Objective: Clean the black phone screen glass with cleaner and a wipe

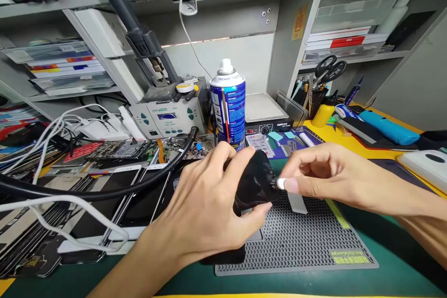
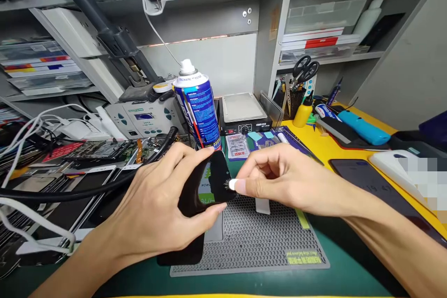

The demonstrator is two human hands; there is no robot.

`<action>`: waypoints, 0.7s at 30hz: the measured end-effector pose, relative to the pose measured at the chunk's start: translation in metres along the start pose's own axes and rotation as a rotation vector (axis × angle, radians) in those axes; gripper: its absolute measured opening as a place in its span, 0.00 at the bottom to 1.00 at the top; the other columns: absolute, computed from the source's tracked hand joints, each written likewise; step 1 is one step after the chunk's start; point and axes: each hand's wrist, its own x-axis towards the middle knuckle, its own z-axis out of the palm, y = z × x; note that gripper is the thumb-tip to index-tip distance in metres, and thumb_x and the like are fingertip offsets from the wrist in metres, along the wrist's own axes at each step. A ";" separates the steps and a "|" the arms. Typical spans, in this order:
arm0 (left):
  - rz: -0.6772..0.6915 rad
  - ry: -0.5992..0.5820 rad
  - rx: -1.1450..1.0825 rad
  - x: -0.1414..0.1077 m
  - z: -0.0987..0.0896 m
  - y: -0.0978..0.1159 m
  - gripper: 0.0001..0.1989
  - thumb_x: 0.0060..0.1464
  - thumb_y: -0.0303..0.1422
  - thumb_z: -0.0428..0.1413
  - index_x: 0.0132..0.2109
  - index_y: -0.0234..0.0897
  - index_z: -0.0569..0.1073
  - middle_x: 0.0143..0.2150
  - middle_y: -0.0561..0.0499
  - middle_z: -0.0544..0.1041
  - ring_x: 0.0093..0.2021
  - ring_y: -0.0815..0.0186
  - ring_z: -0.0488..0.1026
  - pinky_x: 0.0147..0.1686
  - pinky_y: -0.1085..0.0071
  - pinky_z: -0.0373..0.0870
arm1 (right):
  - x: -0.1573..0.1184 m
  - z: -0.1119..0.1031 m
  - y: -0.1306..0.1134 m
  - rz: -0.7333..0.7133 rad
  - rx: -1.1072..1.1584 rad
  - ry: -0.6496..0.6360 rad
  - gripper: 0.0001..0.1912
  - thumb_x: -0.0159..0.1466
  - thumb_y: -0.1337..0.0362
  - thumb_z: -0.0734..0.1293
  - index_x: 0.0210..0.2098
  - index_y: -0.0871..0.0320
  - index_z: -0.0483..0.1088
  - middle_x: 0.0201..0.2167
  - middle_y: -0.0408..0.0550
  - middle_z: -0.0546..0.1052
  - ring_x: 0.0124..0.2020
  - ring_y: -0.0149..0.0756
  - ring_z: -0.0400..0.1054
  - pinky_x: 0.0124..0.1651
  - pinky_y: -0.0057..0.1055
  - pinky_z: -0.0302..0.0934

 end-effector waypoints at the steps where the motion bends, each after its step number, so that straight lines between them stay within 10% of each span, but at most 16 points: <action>1: 0.002 -0.004 -0.003 0.000 0.000 0.000 0.34 0.52 0.47 0.58 0.63 0.43 0.60 0.47 0.47 0.68 0.43 0.59 0.72 0.36 0.61 0.73 | 0.000 0.001 0.000 0.004 0.000 0.004 0.16 0.59 0.50 0.72 0.30 0.58 0.76 0.23 0.45 0.72 0.24 0.31 0.61 0.26 0.28 0.54; 21: -0.001 0.056 -0.217 -0.002 0.000 0.006 0.34 0.50 0.45 0.61 0.62 0.43 0.61 0.48 0.49 0.68 0.42 0.64 0.72 0.41 0.65 0.74 | 0.000 -0.003 -0.003 -0.105 0.174 0.198 0.13 0.60 0.55 0.73 0.30 0.59 0.76 0.21 0.39 0.66 0.21 0.24 0.52 0.22 0.25 0.44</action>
